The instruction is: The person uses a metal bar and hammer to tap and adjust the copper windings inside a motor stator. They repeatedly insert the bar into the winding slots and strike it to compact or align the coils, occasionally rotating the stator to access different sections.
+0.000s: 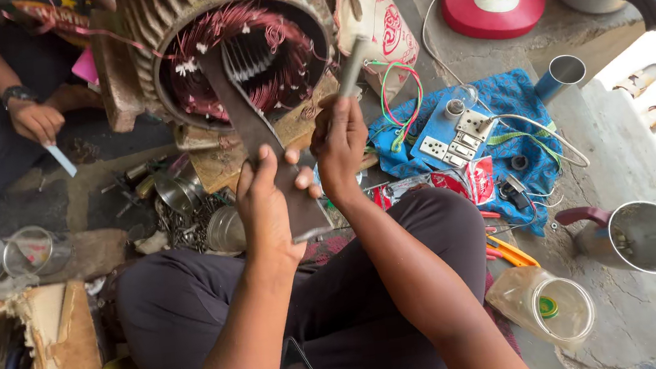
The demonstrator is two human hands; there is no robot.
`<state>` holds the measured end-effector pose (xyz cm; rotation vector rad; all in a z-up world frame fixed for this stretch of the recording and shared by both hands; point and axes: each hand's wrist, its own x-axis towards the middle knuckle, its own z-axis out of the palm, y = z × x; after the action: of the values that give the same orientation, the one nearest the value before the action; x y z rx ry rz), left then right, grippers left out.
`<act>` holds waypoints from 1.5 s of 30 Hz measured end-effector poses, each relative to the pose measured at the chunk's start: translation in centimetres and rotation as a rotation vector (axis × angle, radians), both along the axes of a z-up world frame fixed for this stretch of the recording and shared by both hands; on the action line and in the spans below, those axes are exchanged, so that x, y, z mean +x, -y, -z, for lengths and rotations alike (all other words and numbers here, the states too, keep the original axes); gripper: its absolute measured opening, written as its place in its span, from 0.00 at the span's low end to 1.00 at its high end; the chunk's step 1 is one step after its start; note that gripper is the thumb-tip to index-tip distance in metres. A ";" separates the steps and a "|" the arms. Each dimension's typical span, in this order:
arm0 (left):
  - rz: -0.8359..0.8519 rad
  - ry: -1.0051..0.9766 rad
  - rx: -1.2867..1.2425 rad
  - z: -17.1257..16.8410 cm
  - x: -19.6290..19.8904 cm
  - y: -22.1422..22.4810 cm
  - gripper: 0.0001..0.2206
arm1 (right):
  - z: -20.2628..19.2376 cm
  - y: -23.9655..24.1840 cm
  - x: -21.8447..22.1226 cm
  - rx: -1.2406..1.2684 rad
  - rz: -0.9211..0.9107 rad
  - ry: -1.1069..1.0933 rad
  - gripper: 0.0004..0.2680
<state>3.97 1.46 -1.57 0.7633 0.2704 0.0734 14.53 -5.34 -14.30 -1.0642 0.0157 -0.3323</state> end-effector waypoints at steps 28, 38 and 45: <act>0.142 0.239 1.040 6.9 -10.3 -0.5 0.14 | -3.4 5.4 -6.1 -0.180 -0.464 -0.179 0.14; -0.803 0.922 1.638 -0.7 -6.7 -8.1 0.13 | -3.1 11.4 -3.6 -0.218 -0.377 -0.003 0.16; -0.818 0.819 1.962 -2.5 -7.2 -11.7 0.16 | -1.7 11.7 -1.8 -0.281 -0.303 0.102 0.15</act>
<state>-3.21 13.18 0.97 2.3868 -0.4421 1.5684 12.76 -17.02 -12.63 -1.3060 -0.2887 -0.1146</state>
